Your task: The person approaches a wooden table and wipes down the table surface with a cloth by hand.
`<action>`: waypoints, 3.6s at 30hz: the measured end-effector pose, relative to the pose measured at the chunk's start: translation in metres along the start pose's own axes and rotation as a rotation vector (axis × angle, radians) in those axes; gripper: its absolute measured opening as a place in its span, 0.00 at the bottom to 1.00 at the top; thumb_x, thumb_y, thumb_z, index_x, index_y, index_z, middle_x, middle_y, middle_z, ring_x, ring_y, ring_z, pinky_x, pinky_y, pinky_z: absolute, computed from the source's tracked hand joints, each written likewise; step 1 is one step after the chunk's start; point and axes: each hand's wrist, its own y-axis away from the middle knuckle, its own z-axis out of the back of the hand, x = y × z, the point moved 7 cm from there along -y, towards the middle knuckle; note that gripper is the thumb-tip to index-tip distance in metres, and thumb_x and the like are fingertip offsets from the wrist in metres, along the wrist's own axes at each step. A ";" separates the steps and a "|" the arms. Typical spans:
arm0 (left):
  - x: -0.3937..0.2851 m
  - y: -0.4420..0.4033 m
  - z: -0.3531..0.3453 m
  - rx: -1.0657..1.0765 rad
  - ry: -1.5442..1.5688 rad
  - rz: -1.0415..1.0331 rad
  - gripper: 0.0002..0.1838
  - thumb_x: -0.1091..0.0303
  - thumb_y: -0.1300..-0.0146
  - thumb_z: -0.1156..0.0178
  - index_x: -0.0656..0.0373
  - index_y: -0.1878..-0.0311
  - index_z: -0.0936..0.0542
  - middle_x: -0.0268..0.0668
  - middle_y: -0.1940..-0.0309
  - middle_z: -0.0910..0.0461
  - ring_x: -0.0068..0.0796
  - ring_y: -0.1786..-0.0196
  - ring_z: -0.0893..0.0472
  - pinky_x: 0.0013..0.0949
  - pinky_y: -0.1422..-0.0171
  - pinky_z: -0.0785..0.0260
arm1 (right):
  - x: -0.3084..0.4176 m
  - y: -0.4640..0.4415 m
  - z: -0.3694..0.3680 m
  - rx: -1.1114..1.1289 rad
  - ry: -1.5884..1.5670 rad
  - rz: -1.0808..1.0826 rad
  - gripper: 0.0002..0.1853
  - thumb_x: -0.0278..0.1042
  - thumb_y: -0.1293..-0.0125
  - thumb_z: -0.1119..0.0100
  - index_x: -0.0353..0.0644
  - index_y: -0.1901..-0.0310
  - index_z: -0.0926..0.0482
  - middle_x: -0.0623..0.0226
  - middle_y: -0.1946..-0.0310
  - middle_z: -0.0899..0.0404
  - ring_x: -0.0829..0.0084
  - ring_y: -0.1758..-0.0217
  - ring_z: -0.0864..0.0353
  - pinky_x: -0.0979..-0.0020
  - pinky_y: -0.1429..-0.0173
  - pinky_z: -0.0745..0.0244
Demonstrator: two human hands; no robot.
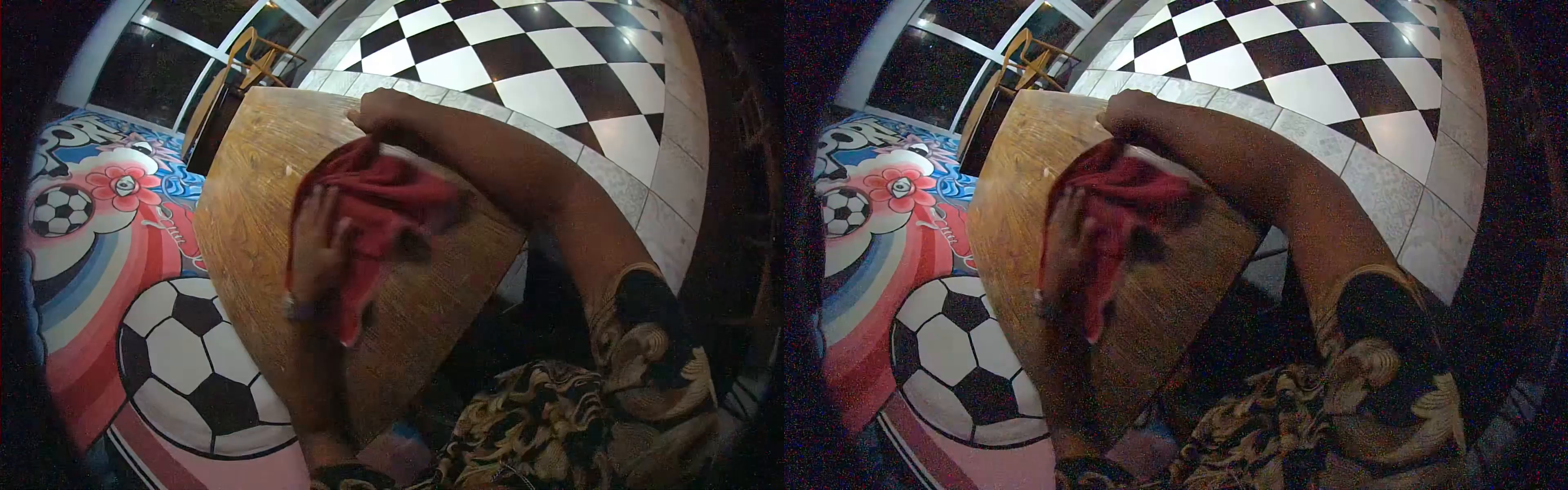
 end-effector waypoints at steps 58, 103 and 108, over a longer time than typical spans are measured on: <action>-0.229 0.065 -0.030 0.442 0.247 -0.579 0.51 0.33 0.28 0.37 0.50 0.11 0.41 0.55 0.16 0.36 0.67 0.12 0.44 0.65 0.08 0.57 | 0.011 0.039 0.019 -0.059 -0.097 0.047 0.39 0.62 0.14 0.55 0.24 0.42 0.15 0.32 0.42 0.14 0.40 0.37 0.13 0.46 0.31 0.19; 0.121 0.061 0.027 0.025 -0.515 1.025 0.47 0.37 0.30 0.32 0.69 0.24 0.25 0.56 0.27 0.22 0.56 0.25 0.23 0.63 0.21 0.35 | 0.003 0.021 0.012 -0.076 -0.077 0.016 0.34 0.60 0.18 0.49 0.29 0.42 0.13 0.38 0.40 0.13 0.42 0.36 0.12 0.48 0.30 0.19; 0.043 0.030 0.010 -0.032 -0.505 0.360 0.47 0.34 0.23 0.42 0.70 0.20 0.29 0.63 0.22 0.28 0.62 0.18 0.30 0.59 0.13 0.43 | 0.005 0.021 0.010 -0.028 -0.074 0.040 0.39 0.63 0.15 0.54 0.24 0.40 0.15 0.34 0.39 0.14 0.42 0.34 0.13 0.47 0.29 0.20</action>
